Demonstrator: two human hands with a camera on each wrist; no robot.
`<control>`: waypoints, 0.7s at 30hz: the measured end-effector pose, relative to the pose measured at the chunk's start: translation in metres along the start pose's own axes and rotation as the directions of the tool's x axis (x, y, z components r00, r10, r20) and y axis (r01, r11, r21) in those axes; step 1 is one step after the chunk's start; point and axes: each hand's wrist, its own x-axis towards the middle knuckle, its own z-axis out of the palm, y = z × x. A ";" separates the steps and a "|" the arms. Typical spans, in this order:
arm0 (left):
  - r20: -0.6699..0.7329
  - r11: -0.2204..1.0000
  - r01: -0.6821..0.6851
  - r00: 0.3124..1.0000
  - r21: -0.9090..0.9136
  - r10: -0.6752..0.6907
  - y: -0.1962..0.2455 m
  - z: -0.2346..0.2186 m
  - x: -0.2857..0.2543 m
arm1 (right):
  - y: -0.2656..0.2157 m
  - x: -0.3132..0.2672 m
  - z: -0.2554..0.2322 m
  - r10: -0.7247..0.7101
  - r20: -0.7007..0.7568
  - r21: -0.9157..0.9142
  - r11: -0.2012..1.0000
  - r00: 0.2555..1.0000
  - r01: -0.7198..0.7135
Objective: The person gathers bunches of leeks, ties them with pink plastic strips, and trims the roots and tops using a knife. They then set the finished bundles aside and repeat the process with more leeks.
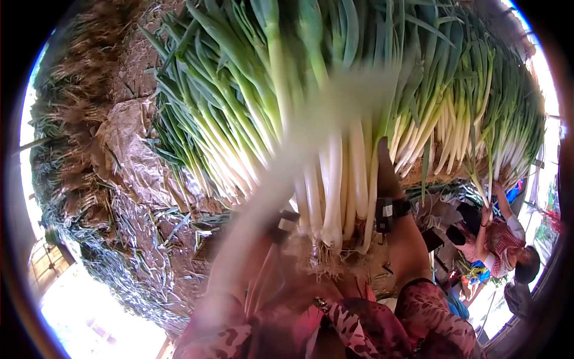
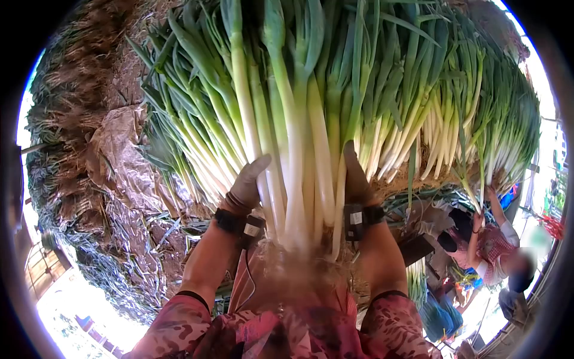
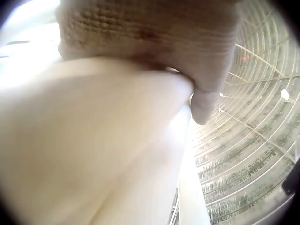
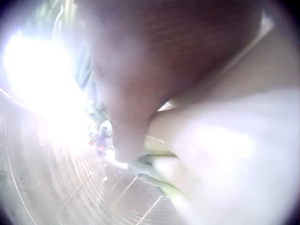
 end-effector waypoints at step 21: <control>-0.481 0.523 -0.031 0.353 0.851 0.803 -0.067 -0.114 0.028 | 0.118 0.075 -0.067 0.125 0.249 0.325 0.923 0.960 -0.204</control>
